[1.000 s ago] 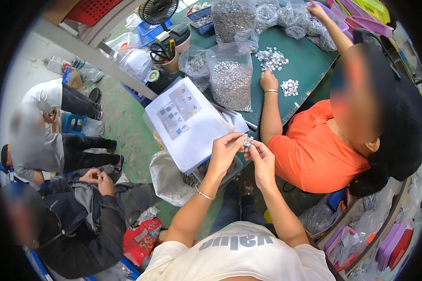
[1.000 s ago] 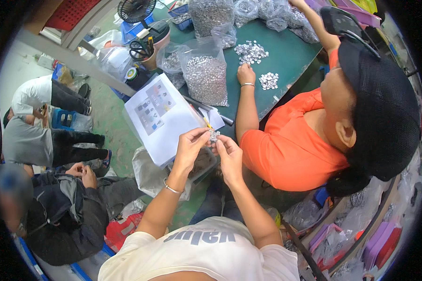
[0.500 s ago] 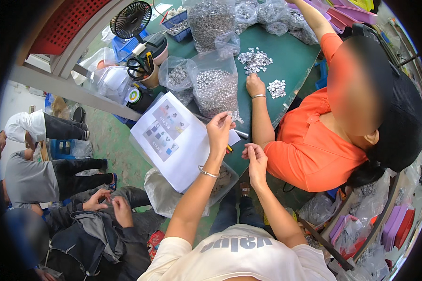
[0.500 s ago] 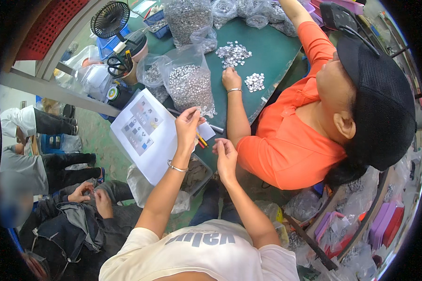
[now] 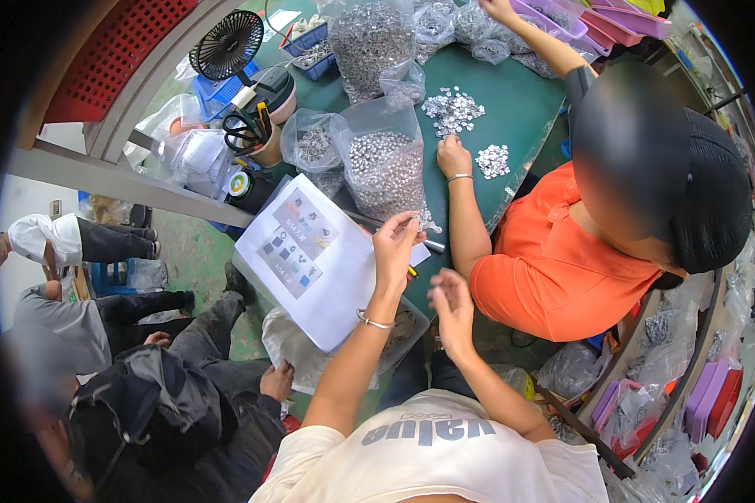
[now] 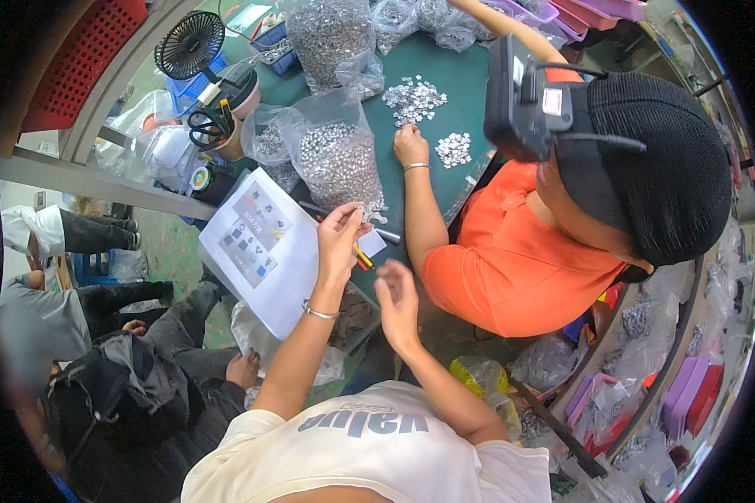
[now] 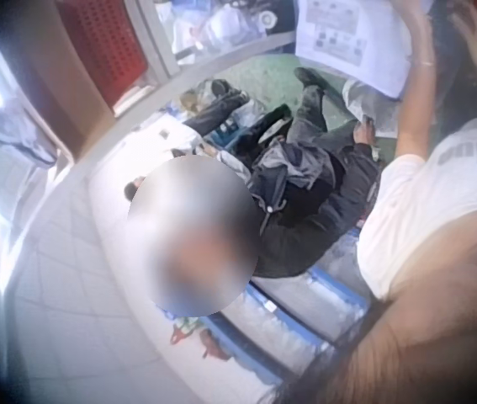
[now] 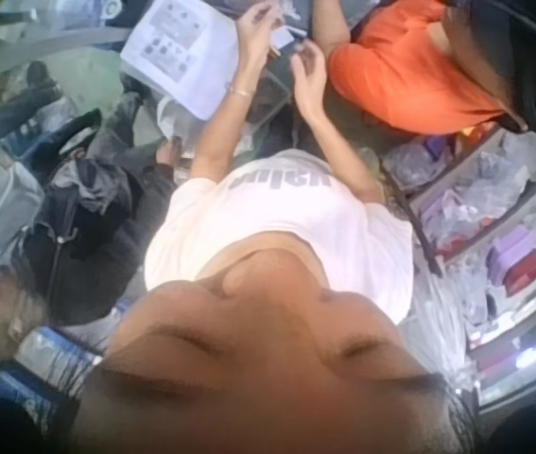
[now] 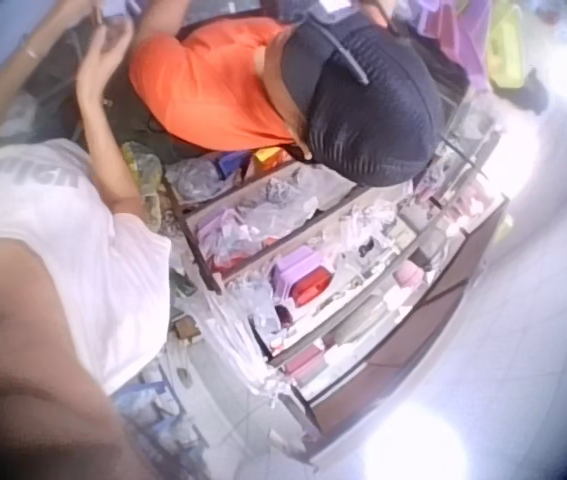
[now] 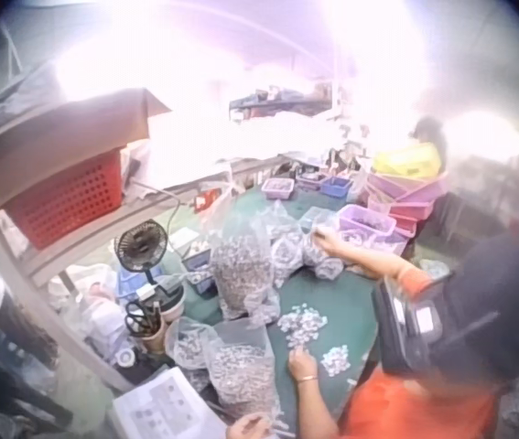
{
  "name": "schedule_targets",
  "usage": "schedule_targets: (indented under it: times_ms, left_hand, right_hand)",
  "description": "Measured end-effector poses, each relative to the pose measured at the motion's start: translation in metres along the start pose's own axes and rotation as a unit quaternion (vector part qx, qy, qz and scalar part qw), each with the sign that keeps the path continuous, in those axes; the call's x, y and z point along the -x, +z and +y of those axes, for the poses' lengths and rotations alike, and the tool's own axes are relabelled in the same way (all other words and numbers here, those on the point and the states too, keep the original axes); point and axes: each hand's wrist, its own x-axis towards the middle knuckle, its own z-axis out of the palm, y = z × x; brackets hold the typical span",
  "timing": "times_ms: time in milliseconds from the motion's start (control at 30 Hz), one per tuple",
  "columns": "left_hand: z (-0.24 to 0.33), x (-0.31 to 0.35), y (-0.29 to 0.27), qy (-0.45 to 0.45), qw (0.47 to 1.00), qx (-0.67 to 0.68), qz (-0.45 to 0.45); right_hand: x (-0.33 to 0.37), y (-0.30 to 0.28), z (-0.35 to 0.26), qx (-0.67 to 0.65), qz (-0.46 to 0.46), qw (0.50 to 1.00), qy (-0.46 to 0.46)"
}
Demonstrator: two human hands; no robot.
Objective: The person sorts through a large pile of silver cross-shaped decorative parts on a green workbench by hand, picking up individual pieces to inspect them and placing selected ones into a white bag.
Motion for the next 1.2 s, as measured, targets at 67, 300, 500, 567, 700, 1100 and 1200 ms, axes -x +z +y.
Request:
schedule_targets:
  times_ms: [67, 300, 500, 567, 700, 1100, 1200]
  left_hand:
    - [0.007, 0.005, 0.003, -0.001, 1.000, -0.012, -0.016]
    - [0.006, 0.005, 0.000, 0.036, 0.998, -0.030, -0.039]
    - [0.009, 0.003, 0.003, 0.047, 0.997, -0.052, -0.040]
    - [0.007, 0.001, 0.002, 0.042, 0.997, -0.057, -0.033]
    - [0.004, -0.003, 0.002, 0.046, 0.996, -0.076, -0.027]
    - [0.003, -0.001, 0.005, 0.030, 0.995, -0.074, -0.053]
    - [0.002, 0.001, 0.006, 0.036, 0.995, -0.073, -0.055]
  right_hand:
    - [-0.023, 0.013, -0.015, -0.039, 0.042, 0.998, -0.036]
    - [-0.070, 0.032, -0.018, -0.138, 0.029, 0.989, 0.042]
    - [-0.080, 0.029, -0.010, -0.168, 0.036, 0.983, 0.067]
    - [-0.080, 0.028, -0.010, -0.175, 0.032, 0.981, 0.075]
    - [-0.080, 0.027, -0.006, -0.197, 0.043, 0.976, 0.080]
    - [-0.078, 0.017, -0.007, -0.240, 0.031, 0.966, 0.092]
    - [-0.081, 0.016, -0.003, -0.238, 0.033, 0.966, 0.098]
